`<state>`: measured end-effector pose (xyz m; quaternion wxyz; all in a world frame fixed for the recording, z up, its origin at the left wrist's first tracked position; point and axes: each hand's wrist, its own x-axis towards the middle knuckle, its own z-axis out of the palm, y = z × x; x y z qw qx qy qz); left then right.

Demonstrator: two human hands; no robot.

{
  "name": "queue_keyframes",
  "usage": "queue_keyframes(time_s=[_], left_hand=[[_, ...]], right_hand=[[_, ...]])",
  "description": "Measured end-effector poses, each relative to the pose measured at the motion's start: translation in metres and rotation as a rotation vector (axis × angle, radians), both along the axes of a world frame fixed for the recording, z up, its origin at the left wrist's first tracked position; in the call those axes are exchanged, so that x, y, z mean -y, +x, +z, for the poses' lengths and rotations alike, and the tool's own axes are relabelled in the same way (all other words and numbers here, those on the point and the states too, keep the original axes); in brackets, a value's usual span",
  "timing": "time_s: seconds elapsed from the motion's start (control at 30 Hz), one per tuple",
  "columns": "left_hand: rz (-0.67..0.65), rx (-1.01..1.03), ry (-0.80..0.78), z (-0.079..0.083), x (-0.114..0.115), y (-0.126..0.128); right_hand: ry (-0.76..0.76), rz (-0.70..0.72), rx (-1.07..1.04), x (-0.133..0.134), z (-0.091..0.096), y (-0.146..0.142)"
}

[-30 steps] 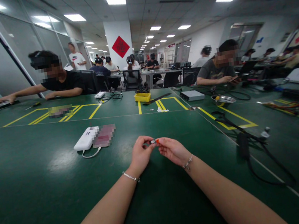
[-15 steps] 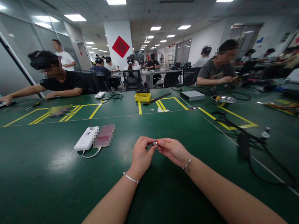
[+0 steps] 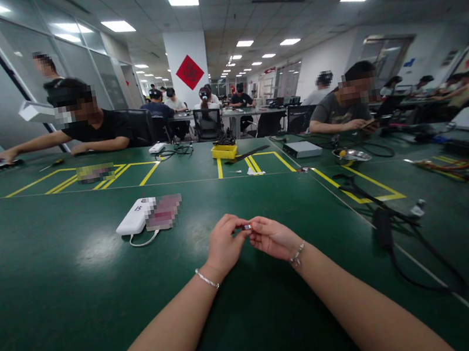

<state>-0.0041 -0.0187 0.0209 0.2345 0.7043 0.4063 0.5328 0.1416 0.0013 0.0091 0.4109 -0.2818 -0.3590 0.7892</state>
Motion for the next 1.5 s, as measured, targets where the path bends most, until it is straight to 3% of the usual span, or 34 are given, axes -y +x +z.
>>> queue_keyframes(time_s=[0.2,0.4,0.77,1.07,1.17,1.23,1.3,1.37,1.43,1.5], left_hand=[[-0.014,0.001,-0.005,0.0,0.001,0.001],[-0.028,0.016,-0.005,0.002,0.002,0.002],[0.054,-0.026,0.054,-0.004,-0.003,0.001],[0.062,-0.122,0.069,-0.006,-0.003,-0.001],[0.135,-0.2,0.032,-0.012,-0.009,-0.007],[0.217,-0.271,-0.006,-0.017,-0.015,-0.012],[0.3,-0.326,-0.067,-0.022,-0.021,-0.016],[0.334,-0.378,-0.12,-0.026,-0.025,-0.02],[0.335,-0.454,-0.183,-0.029,-0.026,-0.021],[0.314,-0.55,-0.231,-0.031,-0.026,-0.021]], right_hand=[[-0.026,0.048,-0.058,0.001,-0.002,-0.001],[0.04,0.06,-0.079,0.005,0.004,-0.001],[0.082,0.084,-0.154,0.005,0.005,-0.004],[0.14,0.021,-0.04,-0.003,0.008,0.006],[0.159,-0.157,0.106,-0.017,0.012,0.035],[0.203,-0.38,0.276,-0.027,0.014,0.065],[0.262,-0.676,0.587,-0.036,0.012,0.102],[0.315,-0.911,1.083,-0.039,0.007,0.137],[0.268,-0.972,1.5,-0.04,-0.001,0.166],[0.203,-0.978,1.706,-0.039,-0.011,0.185]])
